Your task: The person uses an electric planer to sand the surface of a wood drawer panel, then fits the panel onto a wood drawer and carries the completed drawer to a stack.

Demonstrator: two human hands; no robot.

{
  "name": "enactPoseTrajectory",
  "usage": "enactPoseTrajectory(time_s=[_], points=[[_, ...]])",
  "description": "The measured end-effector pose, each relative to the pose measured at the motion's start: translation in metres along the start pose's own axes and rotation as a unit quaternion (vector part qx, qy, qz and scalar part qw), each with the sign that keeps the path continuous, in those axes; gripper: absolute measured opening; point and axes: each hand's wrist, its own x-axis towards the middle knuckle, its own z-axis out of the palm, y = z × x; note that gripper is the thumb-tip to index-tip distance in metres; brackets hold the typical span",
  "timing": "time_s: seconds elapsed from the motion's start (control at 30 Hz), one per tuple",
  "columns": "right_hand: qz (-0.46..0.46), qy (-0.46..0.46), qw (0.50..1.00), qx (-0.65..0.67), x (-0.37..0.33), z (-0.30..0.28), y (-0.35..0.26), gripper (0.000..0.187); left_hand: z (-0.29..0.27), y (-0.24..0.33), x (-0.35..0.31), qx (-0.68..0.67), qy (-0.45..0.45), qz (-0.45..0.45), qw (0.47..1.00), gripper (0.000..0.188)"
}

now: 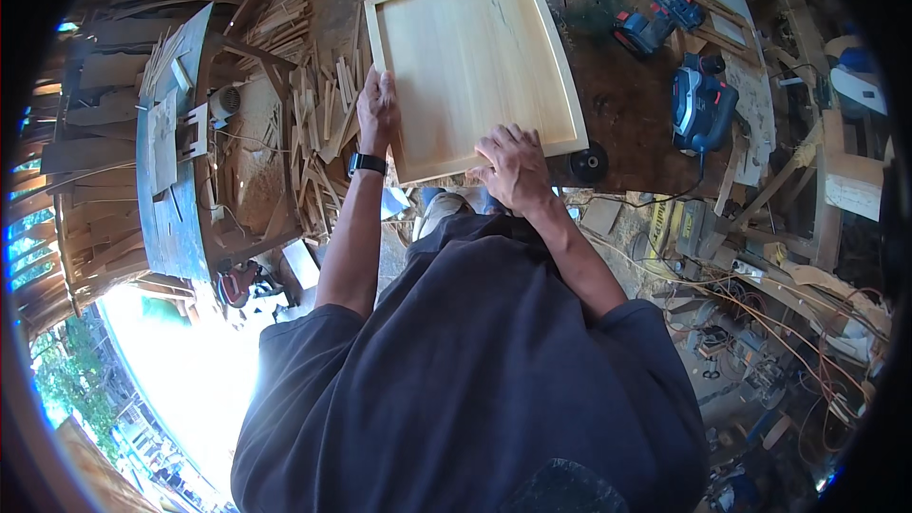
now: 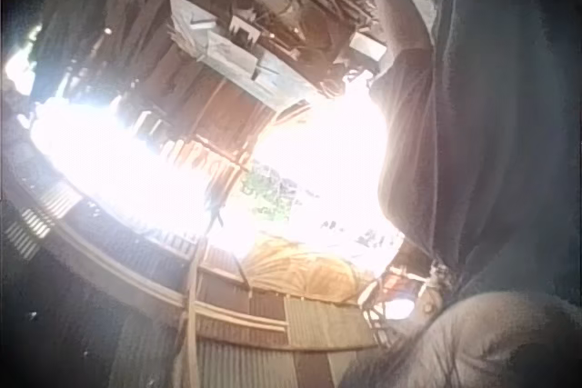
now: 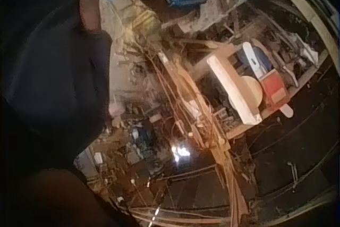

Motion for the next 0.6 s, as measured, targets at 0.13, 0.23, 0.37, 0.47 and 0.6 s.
enactPoseTrajectory(time_s=[0.13, 0.23, 0.37, 0.47, 0.6], points=[[0.004, 0.03, 0.999, -0.018, -0.004, 0.009, 0.003, 0.034, 0.001, 0.004, -0.003, -0.009, 0.016, -0.001, 1.0, 0.036], [0.011, 0.029, 0.999, -0.019, -0.005, 0.009, 0.003, 0.037, 0.001, 0.013, -0.004, -0.028, 0.004, -0.031, 0.999, 0.036], [0.019, 0.023, 0.999, -0.025, -0.006, 0.007, 0.002, 0.038, -0.001, 0.014, -0.005, -0.049, -0.018, -0.05, 0.997, 0.04], [0.014, 0.028, 0.999, -0.027, -0.006, 0.009, 0.001, 0.039, -0.001, 0.007, -0.004, -0.073, -0.024, -0.064, 0.995, 0.043], [0.014, 0.036, 0.999, -0.031, -0.007, 0.011, 0.002, 0.039, 0.002, 0.008, -0.003, -0.087, -0.014, -0.068, 0.994, 0.043]])
